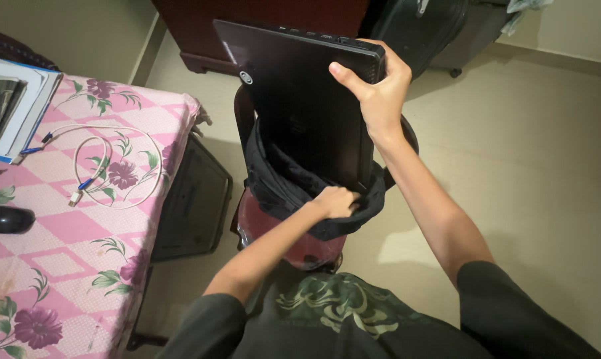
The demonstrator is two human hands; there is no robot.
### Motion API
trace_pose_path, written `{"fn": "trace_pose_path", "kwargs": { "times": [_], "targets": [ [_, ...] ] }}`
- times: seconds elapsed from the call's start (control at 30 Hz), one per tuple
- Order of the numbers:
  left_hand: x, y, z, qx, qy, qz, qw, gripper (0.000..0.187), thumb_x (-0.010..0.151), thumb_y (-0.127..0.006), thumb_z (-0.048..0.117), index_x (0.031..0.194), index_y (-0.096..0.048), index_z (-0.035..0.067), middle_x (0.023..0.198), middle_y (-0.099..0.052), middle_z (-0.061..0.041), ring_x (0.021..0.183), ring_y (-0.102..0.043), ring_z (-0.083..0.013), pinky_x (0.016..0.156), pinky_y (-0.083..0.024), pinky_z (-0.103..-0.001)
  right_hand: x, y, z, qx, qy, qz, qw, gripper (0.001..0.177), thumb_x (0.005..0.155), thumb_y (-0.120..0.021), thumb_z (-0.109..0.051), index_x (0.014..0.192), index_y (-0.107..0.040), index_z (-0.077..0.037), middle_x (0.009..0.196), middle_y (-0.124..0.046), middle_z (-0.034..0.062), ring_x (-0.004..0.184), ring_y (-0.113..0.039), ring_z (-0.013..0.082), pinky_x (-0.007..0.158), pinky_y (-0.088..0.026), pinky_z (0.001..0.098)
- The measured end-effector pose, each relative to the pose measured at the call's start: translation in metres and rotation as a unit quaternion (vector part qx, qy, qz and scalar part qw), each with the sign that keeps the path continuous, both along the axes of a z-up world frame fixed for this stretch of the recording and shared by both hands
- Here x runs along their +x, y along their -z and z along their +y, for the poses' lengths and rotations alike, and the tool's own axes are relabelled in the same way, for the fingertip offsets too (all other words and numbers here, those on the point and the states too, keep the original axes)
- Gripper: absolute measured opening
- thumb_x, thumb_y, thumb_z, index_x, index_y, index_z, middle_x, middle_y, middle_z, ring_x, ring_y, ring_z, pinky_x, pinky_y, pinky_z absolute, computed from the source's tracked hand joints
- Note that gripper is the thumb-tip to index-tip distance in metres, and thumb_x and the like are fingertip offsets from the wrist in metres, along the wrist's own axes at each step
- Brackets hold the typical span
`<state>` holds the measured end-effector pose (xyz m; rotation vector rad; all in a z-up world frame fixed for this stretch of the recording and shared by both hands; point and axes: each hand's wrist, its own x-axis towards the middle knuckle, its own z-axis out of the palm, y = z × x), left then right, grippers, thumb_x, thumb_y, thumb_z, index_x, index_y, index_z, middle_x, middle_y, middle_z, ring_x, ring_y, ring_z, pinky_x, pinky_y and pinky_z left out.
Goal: The person places a black TUF GAMING bag on a chair, opens it, and removes a power adapter. They plug the adapter into a wall socket, then place the adapter and a laptop into the bag. Finally, they coil the adapter cable on the table.
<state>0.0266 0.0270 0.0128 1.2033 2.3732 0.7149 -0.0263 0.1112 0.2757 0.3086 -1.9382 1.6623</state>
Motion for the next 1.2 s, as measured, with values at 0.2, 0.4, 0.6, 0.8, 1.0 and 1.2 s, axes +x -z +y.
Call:
{"fn": "trace_pose_path", "kwargs": {
  "times": [0.2,0.4,0.6,0.8,1.0,1.2],
  "targets": [
    [0.022,0.020,0.025,-0.002,-0.153,0.071,0.986,0.058,0.106,-0.048,0.043,0.069,-0.072,0.005,0.073,-0.071,-0.020,0.071,-0.072,-0.0392,0.069,-0.057,-0.049,0.018,-0.003,-0.016,0.004,-0.003,-0.020,1.000,0.030,0.086,-0.089,-0.012,0.109,-0.074,-0.001,0.095,-0.073,0.0017,0.089,-0.069,0.0112,0.086,-0.056,0.0263],
    [0.011,0.046,0.040,0.036,-0.269,0.065,0.960,0.047,0.098,-0.058,0.041,0.073,-0.076,0.005,0.077,-0.072,-0.019,0.072,-0.071,-0.0390,0.067,-0.058,-0.049,0.029,0.015,-0.008,-0.035,-0.007,-0.007,0.999,0.036,0.085,-0.090,-0.012,0.113,-0.072,0.001,0.099,-0.073,0.0031,0.092,-0.068,0.0120,0.089,-0.056,0.0271],
    [-0.025,0.052,-0.030,-0.004,-0.101,0.033,0.994,0.036,0.092,-0.062,0.047,0.091,-0.080,0.016,0.085,-0.075,-0.015,0.082,-0.072,-0.0358,0.071,-0.057,-0.049,0.037,0.060,0.029,-0.092,0.003,-0.025,0.995,0.039,0.082,-0.091,-0.011,0.113,-0.071,0.002,0.104,-0.073,0.0046,0.097,-0.068,0.0135,0.094,-0.054,0.0279],
    [-0.056,0.097,-0.082,-0.101,-0.101,0.282,0.949,0.012,0.072,-0.072,0.023,0.081,-0.077,0.015,0.083,-0.075,-0.009,0.089,-0.072,-0.0268,0.082,-0.052,-0.039,0.050,0.140,0.033,-0.046,0.018,-0.125,0.991,0.033,0.080,-0.090,-0.011,0.105,-0.071,-0.001,0.100,-0.072,0.0023,0.093,-0.066,0.0097,0.089,-0.053,0.0249],
    [-0.079,0.130,-0.095,-0.131,-0.144,0.256,0.947,0.008,0.077,-0.069,0.011,0.074,-0.076,0.012,0.083,-0.075,-0.011,0.088,-0.073,-0.0267,0.083,-0.053,-0.039,0.047,0.213,0.039,0.028,-0.019,-0.181,0.983,0.034,0.079,-0.091,-0.013,0.099,-0.065,-0.004,0.092,-0.072,0.0002,0.086,-0.066,0.0078,0.081,-0.053,0.0248],
    [-0.082,0.130,-0.094,-0.145,-0.149,0.233,0.950,0.006,0.073,-0.071,0.009,0.073,-0.076,0.012,0.082,-0.075,-0.013,0.085,-0.073,-0.0284,0.084,-0.053,-0.040,0.071,0.248,0.039,0.154,0.008,-0.230,0.961,0.038,0.072,-0.092,-0.012,0.098,-0.064,-0.004,0.091,-0.079,0.0088,0.086,-0.075,0.0133,0.079,-0.056,0.0278]
  ]
}}
